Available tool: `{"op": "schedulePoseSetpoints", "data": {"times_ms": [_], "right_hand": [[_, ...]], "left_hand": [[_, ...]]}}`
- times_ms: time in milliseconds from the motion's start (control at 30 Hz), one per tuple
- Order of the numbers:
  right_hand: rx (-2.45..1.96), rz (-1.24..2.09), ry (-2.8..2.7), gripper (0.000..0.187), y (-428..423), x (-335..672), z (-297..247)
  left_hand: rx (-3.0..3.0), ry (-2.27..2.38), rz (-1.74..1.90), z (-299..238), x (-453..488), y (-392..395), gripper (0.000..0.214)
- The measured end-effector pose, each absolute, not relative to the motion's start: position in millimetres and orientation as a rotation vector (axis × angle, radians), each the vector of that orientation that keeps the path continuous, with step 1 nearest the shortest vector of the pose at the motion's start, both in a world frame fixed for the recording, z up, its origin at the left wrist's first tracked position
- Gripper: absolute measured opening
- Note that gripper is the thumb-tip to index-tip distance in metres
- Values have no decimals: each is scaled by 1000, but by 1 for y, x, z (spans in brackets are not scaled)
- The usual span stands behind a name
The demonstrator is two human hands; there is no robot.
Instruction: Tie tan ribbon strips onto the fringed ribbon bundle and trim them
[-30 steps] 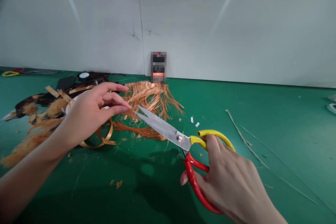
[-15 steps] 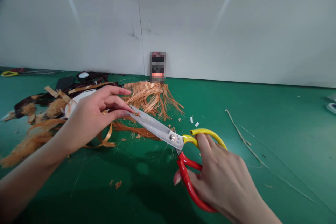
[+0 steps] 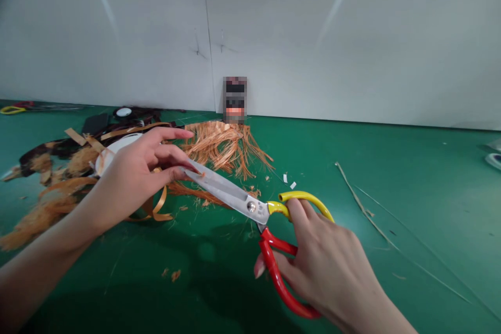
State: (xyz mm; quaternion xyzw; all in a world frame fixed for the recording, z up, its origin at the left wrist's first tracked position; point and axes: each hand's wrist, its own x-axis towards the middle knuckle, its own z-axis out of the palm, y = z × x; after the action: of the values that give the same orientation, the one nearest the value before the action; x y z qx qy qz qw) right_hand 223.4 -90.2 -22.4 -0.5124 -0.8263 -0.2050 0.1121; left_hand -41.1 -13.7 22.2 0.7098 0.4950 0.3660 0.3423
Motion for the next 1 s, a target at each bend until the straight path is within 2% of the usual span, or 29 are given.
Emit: {"op": "schedulePoseSetpoints", "data": {"times_ms": [733, 1000], "right_hand": [[-1532, -584, -2403, 53, -88, 231, -34], [-1501, -405, -2380, 34, -84, 233, -36]], "left_hand": [[1802, 1265, 942, 22, -41, -14, 37], [1784, 1290, 925, 21, -42, -12, 41]]}}
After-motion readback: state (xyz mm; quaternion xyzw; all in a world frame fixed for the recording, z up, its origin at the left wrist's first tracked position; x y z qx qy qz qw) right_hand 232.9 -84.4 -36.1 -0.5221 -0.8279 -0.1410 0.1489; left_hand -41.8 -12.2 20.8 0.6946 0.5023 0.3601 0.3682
